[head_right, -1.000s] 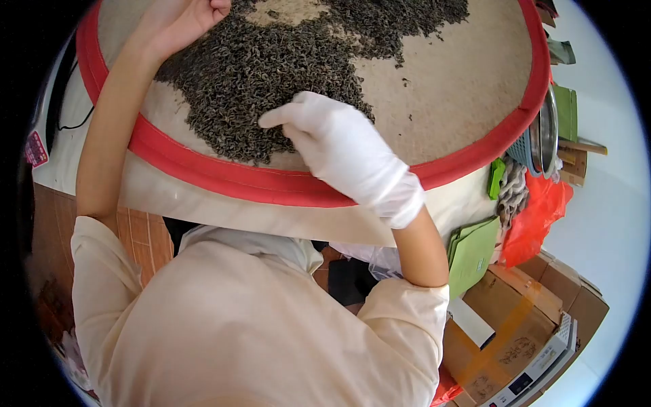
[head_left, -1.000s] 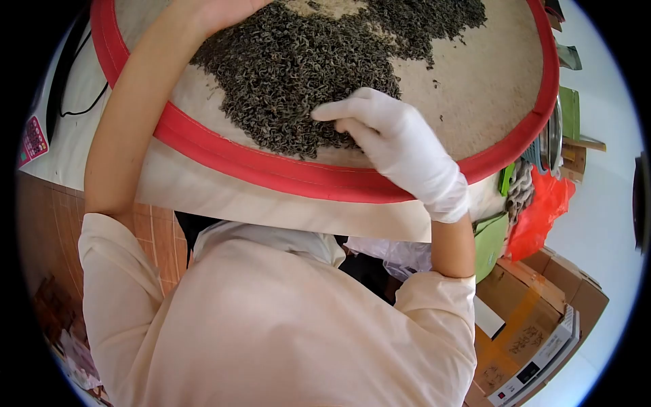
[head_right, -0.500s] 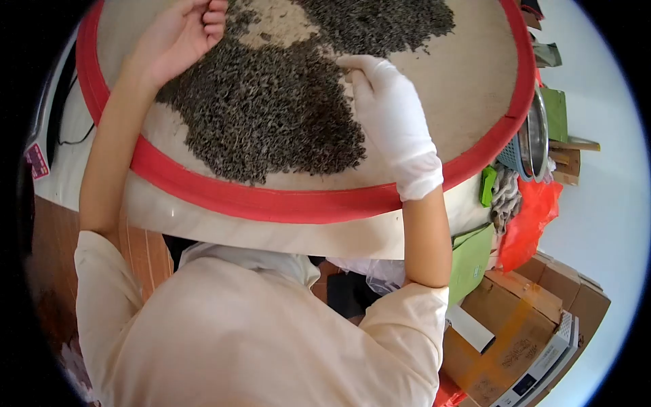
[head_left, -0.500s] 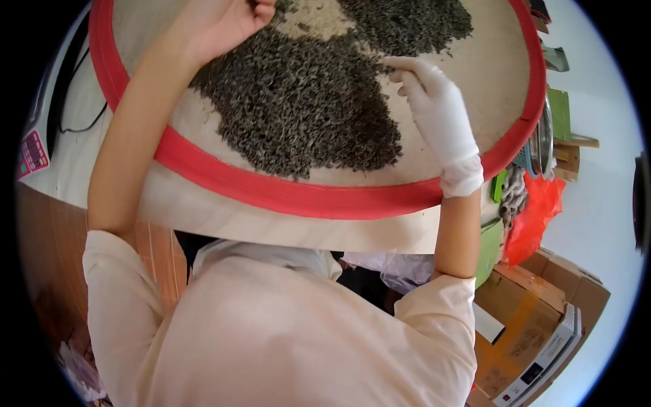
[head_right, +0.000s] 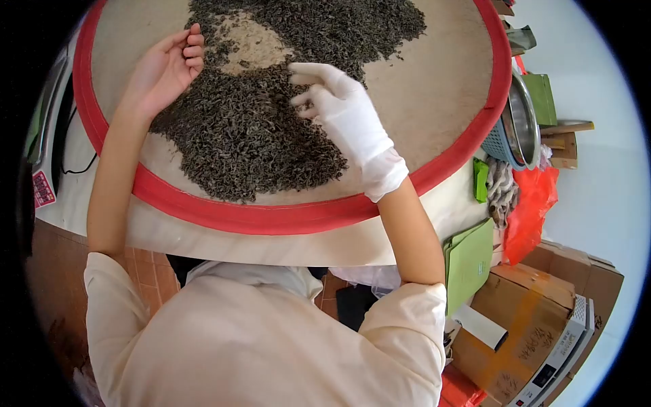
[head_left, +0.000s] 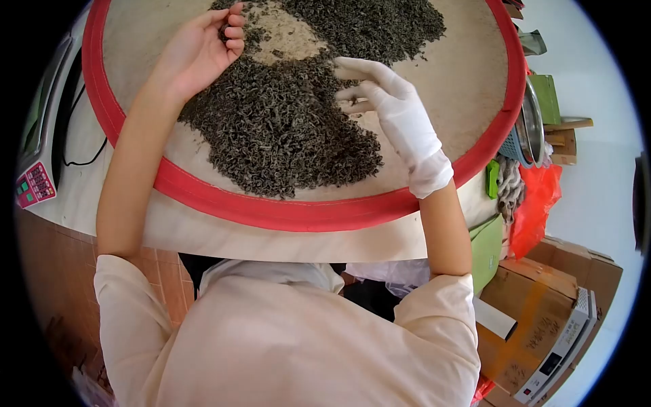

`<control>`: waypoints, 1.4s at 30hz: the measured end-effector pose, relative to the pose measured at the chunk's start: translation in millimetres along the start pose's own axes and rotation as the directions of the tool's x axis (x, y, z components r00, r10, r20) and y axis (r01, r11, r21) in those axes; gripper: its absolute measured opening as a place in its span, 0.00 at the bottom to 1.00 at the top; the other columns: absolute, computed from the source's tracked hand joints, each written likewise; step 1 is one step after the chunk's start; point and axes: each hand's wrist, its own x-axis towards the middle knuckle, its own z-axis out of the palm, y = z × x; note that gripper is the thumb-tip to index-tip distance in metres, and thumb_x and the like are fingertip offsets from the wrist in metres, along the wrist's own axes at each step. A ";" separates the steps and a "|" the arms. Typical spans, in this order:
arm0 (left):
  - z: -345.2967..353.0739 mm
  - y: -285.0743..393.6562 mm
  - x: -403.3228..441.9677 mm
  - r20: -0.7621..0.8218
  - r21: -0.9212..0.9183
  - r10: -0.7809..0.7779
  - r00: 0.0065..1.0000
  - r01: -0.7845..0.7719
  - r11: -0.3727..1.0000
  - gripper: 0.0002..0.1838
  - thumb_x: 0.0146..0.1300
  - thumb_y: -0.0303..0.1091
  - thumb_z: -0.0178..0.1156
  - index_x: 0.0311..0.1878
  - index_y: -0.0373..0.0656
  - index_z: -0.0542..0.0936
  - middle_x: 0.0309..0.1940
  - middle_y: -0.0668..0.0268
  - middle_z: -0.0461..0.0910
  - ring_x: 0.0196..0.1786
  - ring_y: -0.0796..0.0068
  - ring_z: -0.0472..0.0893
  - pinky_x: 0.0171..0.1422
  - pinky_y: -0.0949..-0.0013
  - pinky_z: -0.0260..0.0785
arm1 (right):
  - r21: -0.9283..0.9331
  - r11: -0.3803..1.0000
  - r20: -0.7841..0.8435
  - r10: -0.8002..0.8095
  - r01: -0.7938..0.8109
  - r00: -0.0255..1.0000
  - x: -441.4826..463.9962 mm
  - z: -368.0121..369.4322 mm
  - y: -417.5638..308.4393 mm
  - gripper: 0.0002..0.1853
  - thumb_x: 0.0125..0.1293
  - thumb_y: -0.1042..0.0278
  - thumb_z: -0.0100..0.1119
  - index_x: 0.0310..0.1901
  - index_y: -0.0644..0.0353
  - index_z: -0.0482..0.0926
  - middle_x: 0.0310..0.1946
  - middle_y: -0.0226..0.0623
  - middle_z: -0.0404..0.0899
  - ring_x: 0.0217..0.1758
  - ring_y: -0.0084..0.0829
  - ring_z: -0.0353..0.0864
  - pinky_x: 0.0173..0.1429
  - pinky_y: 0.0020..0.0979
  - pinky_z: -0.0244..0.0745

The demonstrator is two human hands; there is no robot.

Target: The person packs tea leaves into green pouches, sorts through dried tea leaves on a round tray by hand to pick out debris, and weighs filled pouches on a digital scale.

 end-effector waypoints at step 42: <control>22.0 5.2 -3.7 -0.112 -0.091 0.024 0.993 -0.035 0.995 0.09 0.70 0.32 0.46 0.39 0.42 0.76 0.29 0.65 0.77 0.30 0.74 0.75 0.35 0.72 0.71 | -0.552 0.740 0.016 -0.452 0.385 0.892 -3.9 23.7 23.2 0.12 0.63 0.76 0.56 0.47 0.56 0.82 0.45 0.42 0.79 0.53 0.40 0.78 0.59 0.34 0.73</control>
